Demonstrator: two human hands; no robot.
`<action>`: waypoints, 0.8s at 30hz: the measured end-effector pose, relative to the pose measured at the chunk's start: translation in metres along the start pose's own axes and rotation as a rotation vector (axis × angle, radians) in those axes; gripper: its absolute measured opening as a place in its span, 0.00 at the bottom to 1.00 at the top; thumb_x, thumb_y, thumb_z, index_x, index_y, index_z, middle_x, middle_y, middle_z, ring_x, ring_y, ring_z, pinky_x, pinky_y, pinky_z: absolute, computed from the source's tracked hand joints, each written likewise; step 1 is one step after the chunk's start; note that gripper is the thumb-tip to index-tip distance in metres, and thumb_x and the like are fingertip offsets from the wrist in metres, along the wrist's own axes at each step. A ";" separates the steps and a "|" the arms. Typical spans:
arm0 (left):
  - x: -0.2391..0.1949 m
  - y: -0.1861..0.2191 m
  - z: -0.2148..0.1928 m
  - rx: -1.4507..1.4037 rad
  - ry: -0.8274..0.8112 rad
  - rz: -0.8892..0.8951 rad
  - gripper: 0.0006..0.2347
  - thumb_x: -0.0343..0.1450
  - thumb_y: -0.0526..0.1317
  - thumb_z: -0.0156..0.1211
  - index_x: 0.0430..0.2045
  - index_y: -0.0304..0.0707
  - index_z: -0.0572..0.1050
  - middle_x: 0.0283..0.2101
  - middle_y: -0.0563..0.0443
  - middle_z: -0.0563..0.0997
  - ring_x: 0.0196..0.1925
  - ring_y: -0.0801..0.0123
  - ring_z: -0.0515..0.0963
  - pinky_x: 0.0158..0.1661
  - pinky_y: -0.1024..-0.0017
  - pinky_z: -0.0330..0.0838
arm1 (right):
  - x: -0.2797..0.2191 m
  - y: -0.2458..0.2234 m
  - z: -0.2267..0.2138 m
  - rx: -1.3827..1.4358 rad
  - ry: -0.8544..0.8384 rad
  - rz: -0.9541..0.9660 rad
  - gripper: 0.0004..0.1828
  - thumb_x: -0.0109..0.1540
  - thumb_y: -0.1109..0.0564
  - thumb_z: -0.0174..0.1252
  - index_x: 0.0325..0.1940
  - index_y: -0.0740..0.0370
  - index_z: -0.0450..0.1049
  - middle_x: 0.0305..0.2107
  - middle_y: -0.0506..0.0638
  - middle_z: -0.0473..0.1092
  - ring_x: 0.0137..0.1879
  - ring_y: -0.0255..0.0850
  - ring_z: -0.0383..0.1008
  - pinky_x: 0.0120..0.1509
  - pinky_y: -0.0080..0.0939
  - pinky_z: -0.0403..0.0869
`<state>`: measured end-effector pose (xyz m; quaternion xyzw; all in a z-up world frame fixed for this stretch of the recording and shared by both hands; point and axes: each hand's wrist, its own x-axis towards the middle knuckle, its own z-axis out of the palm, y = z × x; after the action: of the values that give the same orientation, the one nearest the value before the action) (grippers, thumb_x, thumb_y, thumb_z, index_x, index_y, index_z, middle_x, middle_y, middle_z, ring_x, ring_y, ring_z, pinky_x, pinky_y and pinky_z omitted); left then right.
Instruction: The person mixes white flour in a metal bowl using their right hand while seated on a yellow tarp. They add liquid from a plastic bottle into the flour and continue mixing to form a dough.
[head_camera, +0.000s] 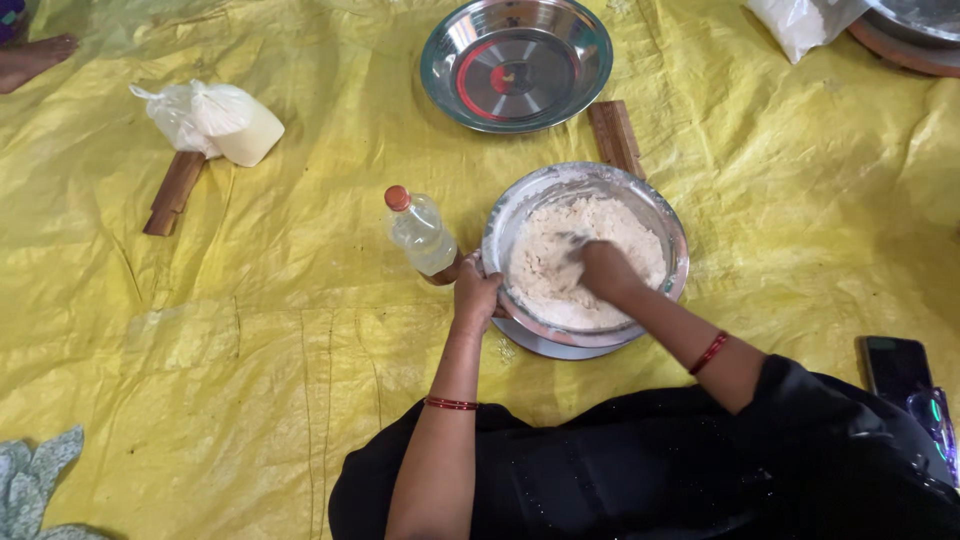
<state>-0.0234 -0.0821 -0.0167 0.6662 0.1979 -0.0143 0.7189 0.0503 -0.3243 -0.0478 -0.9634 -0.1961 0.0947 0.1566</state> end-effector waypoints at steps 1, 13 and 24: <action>-0.001 0.003 0.000 -0.018 -0.015 -0.013 0.27 0.67 0.28 0.53 0.64 0.31 0.60 0.48 0.29 0.80 0.29 0.51 0.86 0.17 0.63 0.82 | 0.003 0.007 -0.012 0.003 0.050 0.062 0.26 0.53 0.64 0.64 0.56 0.50 0.82 0.44 0.64 0.79 0.49 0.53 0.82 0.60 0.49 0.78; -0.006 0.010 -0.002 0.004 -0.083 0.005 0.31 0.69 0.27 0.49 0.71 0.44 0.54 0.54 0.32 0.78 0.35 0.50 0.86 0.19 0.65 0.83 | 0.022 -0.024 -0.098 0.149 0.212 0.205 0.14 0.58 0.57 0.63 0.46 0.63 0.82 0.39 0.69 0.77 0.47 0.60 0.79 0.57 0.55 0.77; -0.005 0.016 -0.003 0.048 -0.123 -0.133 0.32 0.71 0.28 0.49 0.73 0.48 0.50 0.49 0.32 0.80 0.23 0.56 0.83 0.16 0.65 0.80 | 0.092 0.012 -0.059 0.005 -0.092 0.186 0.21 0.66 0.50 0.58 0.64 0.51 0.74 0.47 0.63 0.78 0.52 0.55 0.80 0.61 0.54 0.76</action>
<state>-0.0243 -0.0791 -0.0001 0.6664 0.1966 -0.1078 0.7111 0.1528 -0.3130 -0.0080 -0.9716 -0.1127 0.1534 0.1404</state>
